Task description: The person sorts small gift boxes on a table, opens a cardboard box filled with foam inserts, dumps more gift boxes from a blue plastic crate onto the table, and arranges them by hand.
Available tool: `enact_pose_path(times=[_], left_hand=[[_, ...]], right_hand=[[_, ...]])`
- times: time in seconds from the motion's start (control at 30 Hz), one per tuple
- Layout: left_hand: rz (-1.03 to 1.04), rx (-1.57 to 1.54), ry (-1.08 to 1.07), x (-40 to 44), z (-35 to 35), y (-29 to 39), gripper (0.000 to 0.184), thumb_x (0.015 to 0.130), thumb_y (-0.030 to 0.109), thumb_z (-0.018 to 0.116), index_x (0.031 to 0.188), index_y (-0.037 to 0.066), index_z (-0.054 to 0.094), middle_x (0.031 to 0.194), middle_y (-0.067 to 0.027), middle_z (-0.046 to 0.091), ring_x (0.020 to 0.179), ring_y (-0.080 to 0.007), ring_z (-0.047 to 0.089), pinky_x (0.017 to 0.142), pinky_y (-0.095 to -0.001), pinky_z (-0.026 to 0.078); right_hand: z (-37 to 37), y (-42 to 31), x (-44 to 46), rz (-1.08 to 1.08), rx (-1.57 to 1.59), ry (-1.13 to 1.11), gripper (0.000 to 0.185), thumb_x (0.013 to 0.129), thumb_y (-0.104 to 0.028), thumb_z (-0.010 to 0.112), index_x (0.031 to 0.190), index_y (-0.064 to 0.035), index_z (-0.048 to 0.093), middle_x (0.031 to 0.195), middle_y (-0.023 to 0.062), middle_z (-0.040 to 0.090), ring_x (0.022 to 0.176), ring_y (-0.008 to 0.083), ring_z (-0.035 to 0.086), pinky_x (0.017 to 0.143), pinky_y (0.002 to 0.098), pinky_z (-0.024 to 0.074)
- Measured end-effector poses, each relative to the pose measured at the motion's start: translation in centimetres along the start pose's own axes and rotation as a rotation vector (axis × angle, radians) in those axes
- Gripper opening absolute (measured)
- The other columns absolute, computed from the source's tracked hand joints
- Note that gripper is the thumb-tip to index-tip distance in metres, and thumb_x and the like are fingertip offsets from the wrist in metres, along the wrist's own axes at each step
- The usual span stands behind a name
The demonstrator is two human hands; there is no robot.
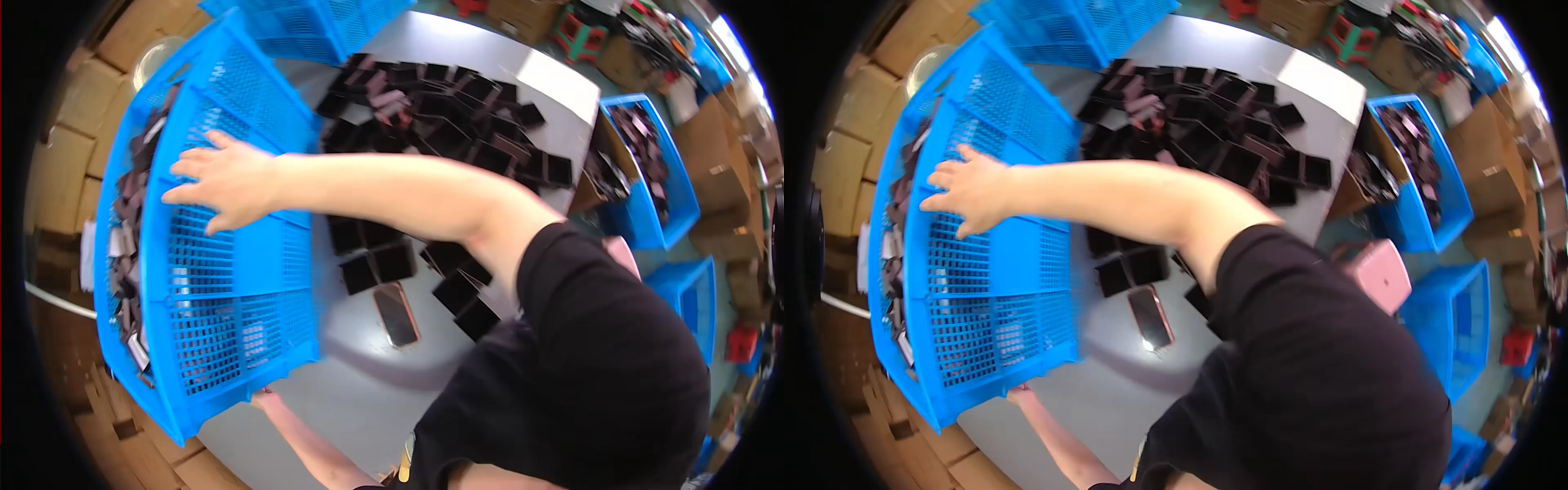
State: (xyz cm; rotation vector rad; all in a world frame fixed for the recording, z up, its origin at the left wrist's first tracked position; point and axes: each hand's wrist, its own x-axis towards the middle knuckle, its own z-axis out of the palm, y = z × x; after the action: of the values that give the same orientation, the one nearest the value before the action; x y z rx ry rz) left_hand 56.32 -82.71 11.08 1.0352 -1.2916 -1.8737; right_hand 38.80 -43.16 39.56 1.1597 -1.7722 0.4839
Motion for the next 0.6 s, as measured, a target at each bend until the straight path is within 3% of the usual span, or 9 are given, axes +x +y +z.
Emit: enact_pose_path(times=[0.1, 0.17, 0.2, 0.23, 0.3, 0.33, 0.4, 0.5, 0.6], left_hand=[[0.086, 0.272, 0.058, -1.8, -6.2, -7.5, 0.028, 0.080, 0.014, 0.056, 0.104, 0.001, 0.060, 0.107, -0.0101, 0.062, 0.095, -0.0262, 0.060, 0.083, -0.0384, 0.046], [0.260, 0.663, -0.051, -8.7, -8.1, -12.1, 0.024, 0.084, 0.012, 0.056, 0.105, 0.002, 0.058, 0.103, -0.0078, 0.061, 0.094, -0.0228, 0.058, 0.085, -0.0357, 0.046], [0.248, 0.613, -0.198, -13.2, -9.4, -15.2, 0.026, 0.083, 0.008, 0.058, 0.109, 0.003, 0.056, 0.107, -0.0089, 0.060, 0.099, -0.0223, 0.057, 0.089, -0.0359, 0.044], [0.140, 0.685, -0.392, -17.1, -6.1, -15.4, 0.039, 0.080, 0.010, 0.067, 0.115, 0.002, 0.053, 0.113, -0.0105, 0.057, 0.105, -0.0222, 0.054, 0.093, -0.0361, 0.043], [0.251, 1.022, -0.634, -24.8, -0.6, -15.8, 0.077, 0.069, 0.031, 0.081, 0.127, -0.001, 0.043, 0.127, -0.0190, 0.047, 0.117, -0.0296, 0.047, 0.099, -0.0399, 0.039], [0.353, 1.134, -0.692, -27.1, 2.1, -15.7, 0.084, 0.064, 0.033, 0.083, 0.128, -0.001, 0.041, 0.127, -0.0207, 0.046, 0.117, -0.0329, 0.046, 0.099, -0.0419, 0.039], [0.515, 1.344, -0.741, -29.0, 5.1, -16.7, 0.094, 0.057, 0.036, 0.086, 0.128, -0.002, 0.037, 0.127, -0.0226, 0.044, 0.115, -0.0374, 0.046, 0.097, -0.0446, 0.040], [0.548, 1.633, -0.621, -31.4, 9.4, -17.9, 0.100, 0.048, 0.034, 0.089, 0.125, -0.002, 0.037, 0.120, -0.0225, 0.047, 0.109, -0.0402, 0.048, 0.093, -0.0461, 0.042], [0.581, 1.460, -0.548, -30.2, 9.2, -20.0, 0.100, 0.050, 0.022, 0.090, 0.131, 0.000, 0.035, 0.122, -0.0244, 0.051, 0.111, -0.0420, 0.049, 0.095, -0.0473, 0.041]], right_hand=[[-12.7, 2.8, -11.8, 0.256, 0.096, -0.262, 0.052, 0.077, -0.029, 0.068, 0.123, -0.0088, 0.056, 0.116, 0.0125, 0.060, 0.109, 0.0290, 0.057, 0.090, 0.0369, 0.0455], [-20.0, 4.7, -22.4, 0.777, -0.091, -0.466, 0.042, 0.083, -0.022, 0.064, 0.119, -0.0017, 0.056, 0.110, 0.0153, 0.061, 0.102, 0.0281, 0.059, 0.087, 0.0360, 0.0465], [-24.0, 3.9, -27.8, 1.062, -0.094, -0.498, 0.042, 0.083, -0.023, 0.063, 0.121, -0.0054, 0.057, 0.111, 0.0168, 0.061, 0.104, 0.0313, 0.059, 0.088, 0.0368, 0.0475], [-27.4, 5.2, -34.1, 1.005, -0.202, -0.525, 0.040, 0.083, -0.021, 0.064, 0.118, -0.0037, 0.057, 0.109, 0.0175, 0.061, 0.101, 0.0320, 0.059, 0.086, 0.0366, 0.0476], [-32.8, 2.9, -44.8, 1.377, -0.241, -0.589, 0.044, 0.079, -0.022, 0.068, 0.118, -0.0035, 0.057, 0.107, 0.0175, 0.061, 0.096, 0.0294, 0.060, 0.083, 0.0359, 0.0484], [-34.6, 2.3, -52.3, 1.382, -0.065, -0.387, 0.047, 0.078, -0.022, 0.068, 0.119, -0.0033, 0.056, 0.108, 0.0167, 0.061, 0.098, 0.0266, 0.061, 0.085, 0.0357, 0.0485], [-35.6, -1.3, -55.1, 1.680, -0.118, -0.420, 0.050, 0.077, -0.021, 0.068, 0.121, -0.0016, 0.054, 0.109, 0.0165, 0.061, 0.099, 0.0250, 0.061, 0.085, 0.0352, 0.0496], [-34.9, -1.8, -56.0, 1.692, -0.121, -0.468, 0.056, 0.077, -0.021, 0.069, 0.126, -0.0023, 0.050, 0.117, 0.0221, 0.055, 0.096, 0.0279, 0.061, 0.085, 0.0364, 0.0503], [-33.9, 2.2, -57.9, 1.708, -0.076, -0.413, 0.057, 0.078, -0.020, 0.068, 0.129, -0.0043, 0.047, 0.117, 0.0212, 0.052, 0.091, 0.0281, 0.062, 0.084, 0.0369, 0.0503]])
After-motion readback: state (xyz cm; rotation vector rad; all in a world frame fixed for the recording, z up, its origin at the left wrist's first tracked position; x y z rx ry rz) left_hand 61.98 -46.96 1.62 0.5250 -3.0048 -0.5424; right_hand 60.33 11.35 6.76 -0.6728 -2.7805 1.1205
